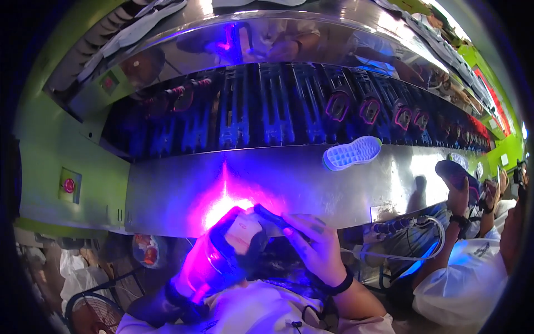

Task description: Using a brush to apply a substance (likely adhesive or primer) to the edges and soles of shoes on an assembly line.

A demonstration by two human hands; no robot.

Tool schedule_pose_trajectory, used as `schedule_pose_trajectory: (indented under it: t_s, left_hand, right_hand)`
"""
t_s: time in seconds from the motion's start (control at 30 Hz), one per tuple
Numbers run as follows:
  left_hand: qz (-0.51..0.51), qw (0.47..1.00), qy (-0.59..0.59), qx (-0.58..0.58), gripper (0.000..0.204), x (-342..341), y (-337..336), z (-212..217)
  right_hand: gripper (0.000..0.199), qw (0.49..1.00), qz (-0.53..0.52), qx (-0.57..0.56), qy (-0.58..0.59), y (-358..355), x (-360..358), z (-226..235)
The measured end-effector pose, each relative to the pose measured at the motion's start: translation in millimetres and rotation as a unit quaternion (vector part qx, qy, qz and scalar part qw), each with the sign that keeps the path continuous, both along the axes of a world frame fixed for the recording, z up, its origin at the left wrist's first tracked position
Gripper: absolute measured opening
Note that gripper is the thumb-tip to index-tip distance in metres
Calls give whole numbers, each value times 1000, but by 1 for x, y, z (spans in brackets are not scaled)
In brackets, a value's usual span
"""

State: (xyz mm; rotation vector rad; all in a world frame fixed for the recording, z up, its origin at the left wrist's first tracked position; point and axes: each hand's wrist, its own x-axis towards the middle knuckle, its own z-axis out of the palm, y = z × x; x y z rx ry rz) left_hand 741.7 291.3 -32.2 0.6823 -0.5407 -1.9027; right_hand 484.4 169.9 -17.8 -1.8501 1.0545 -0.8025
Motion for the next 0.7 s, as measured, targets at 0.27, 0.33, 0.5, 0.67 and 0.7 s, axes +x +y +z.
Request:
schedule_pose_trajectory:
  t_s: [0.27,0.33,0.5,0.67,0.7]
  left_hand:
    - [125,813,-502,-268,106,36,-68,16]
    - [111,769,-539,-325,103,40,-65,23]
    - [90,686,-616,-377,85,45,-61,37]
    - [99,663,-630,-392,83,54,-59,35]
    - [106,661,-633,-389,83,54,-60,34]
  right_hand:
    - [40,986,-2,145,-85,11,9,-3]
    - [40,978,-19,167,-121,2,24,10]
    - [40,967,-12,161,-195,-1,33,-4]
    - [39,936,28,243,-253,2,28,-21]
    - [38,944,35,231,-231,-2,30,-19]
